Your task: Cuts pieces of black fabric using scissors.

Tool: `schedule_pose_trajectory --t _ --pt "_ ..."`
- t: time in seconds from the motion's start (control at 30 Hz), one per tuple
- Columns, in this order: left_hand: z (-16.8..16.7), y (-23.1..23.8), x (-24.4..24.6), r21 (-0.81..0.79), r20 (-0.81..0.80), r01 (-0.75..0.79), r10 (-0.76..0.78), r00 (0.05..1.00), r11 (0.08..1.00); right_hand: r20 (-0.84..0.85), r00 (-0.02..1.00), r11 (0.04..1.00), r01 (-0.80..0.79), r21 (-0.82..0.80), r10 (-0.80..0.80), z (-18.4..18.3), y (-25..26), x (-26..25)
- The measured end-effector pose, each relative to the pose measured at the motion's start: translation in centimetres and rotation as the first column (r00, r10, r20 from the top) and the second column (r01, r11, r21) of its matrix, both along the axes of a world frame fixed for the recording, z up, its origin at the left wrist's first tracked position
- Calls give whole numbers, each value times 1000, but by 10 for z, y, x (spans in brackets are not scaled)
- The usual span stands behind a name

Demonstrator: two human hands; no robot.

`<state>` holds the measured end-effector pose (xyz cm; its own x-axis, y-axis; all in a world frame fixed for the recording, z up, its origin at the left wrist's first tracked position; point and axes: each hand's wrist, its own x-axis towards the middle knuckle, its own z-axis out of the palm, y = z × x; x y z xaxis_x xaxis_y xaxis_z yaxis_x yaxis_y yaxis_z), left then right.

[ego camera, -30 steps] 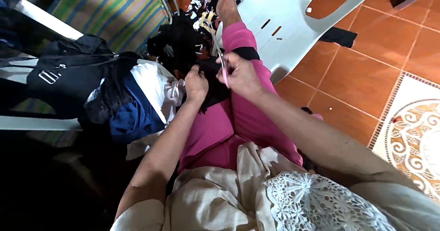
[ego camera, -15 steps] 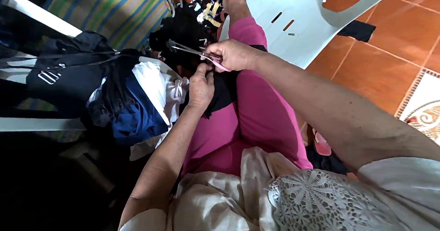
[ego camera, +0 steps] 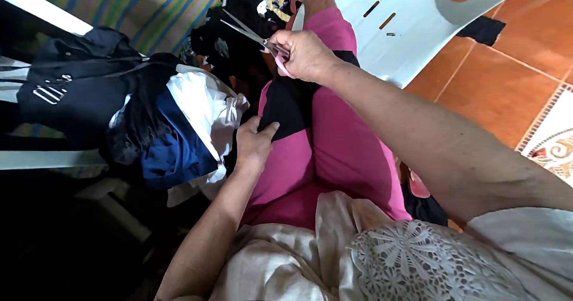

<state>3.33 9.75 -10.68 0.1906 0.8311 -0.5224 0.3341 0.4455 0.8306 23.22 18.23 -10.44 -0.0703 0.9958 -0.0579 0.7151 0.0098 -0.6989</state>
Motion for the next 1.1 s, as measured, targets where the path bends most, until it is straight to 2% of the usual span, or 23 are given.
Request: schedule_pose_trajectory --t 0.4,0.47,0.57,0.67,0.77,0.93,1.1 --pt "4 -19 -18 -87 65 -42 48 997 995 154 988 999 21 -35 -16 -6 -6 -23" --pt "8 -25 -18 -131 90 -59 71 993 990 138 989 998 52 -27 -48 -8 -11 -24" --pt "13 -32 -18 -220 165 -89 127 978 971 29 993 993 113 -24 -112 -2 -27 -20" --pt "15 -38 -18 -284 223 -87 154 962 955 -77 988 989 126 -75 -132 16 -66 -15" --pt "15 -44 -16 -315 278 -94 187 942 944 -189 971 961 98 -260 -150 32 -126 -10" --pt "12 -52 -11 -341 326 -97 214 921 935 -401 898 864 -49 -502 -181 25 -222 -8" --pt "15 -60 -5 -374 356 -109 251 900 921 -486 844 869 -50 -492 -227 9 -261 -13"
